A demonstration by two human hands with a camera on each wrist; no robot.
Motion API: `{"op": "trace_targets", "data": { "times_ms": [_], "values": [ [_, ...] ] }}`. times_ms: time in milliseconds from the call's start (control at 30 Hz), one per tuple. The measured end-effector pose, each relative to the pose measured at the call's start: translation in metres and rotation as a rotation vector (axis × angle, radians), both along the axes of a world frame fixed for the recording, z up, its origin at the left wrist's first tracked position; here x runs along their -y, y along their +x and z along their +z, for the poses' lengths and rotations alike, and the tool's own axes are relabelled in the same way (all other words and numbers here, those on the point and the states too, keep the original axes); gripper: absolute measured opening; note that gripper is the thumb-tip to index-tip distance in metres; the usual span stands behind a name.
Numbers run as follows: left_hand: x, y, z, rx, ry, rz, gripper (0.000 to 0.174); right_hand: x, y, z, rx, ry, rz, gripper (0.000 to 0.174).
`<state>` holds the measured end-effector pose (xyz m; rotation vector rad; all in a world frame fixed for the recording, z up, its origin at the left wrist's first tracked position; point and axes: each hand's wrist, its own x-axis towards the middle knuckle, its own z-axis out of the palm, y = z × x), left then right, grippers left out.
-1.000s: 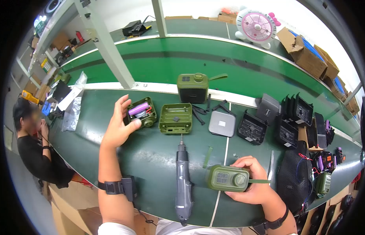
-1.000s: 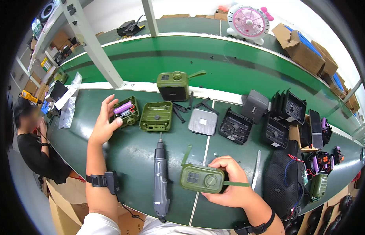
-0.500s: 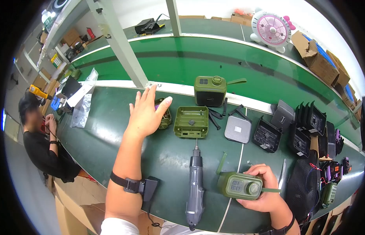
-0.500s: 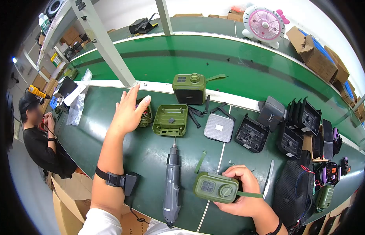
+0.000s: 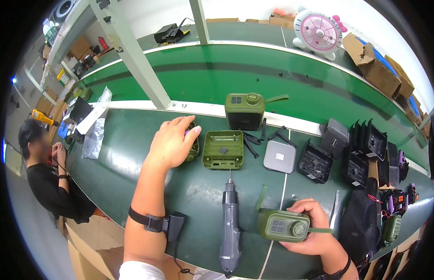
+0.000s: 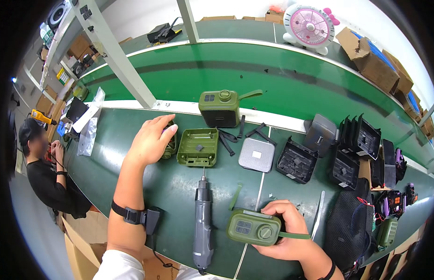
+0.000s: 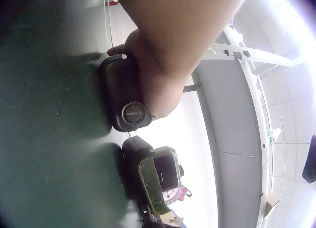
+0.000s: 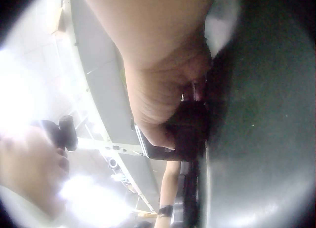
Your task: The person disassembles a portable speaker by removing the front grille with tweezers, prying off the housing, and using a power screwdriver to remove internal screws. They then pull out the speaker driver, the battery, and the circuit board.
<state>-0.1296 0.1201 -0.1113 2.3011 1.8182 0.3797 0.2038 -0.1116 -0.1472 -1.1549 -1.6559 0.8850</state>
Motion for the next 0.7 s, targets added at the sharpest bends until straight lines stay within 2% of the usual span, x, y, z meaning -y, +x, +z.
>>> {"op": "trace_targets", "data": {
  "times_ms": [67, 167, 500, 633, 700],
  "values": [
    [0.000, -0.004, -0.001, 0.037, 0.037, -0.146, 0.055, 0.000, 0.000, 0.001, -0.003, -0.007, 0.000, 0.067],
    [0.000, -0.008, -0.003, 0.098, 0.051, -0.239, 0.053, 0.001, -0.001, 0.002, -0.012, -0.018, -0.002, 0.066],
    [0.008, -0.009, 0.001, 0.188, 0.015, -0.289, 0.051, -0.002, 0.002, 0.019, 0.171, -0.009, 0.058, 0.064],
    [0.014, -0.008, -0.001, 0.267, 0.206, -0.320, 0.045, 0.001, 0.001, 0.022, 0.223, -0.042, 0.059, 0.066],
    [0.040, 0.013, 0.028, 0.473, 0.317, -0.351, 0.036, 0.002, 0.001, 0.022, 0.223, -0.041, 0.053, 0.066]
  ]
}}
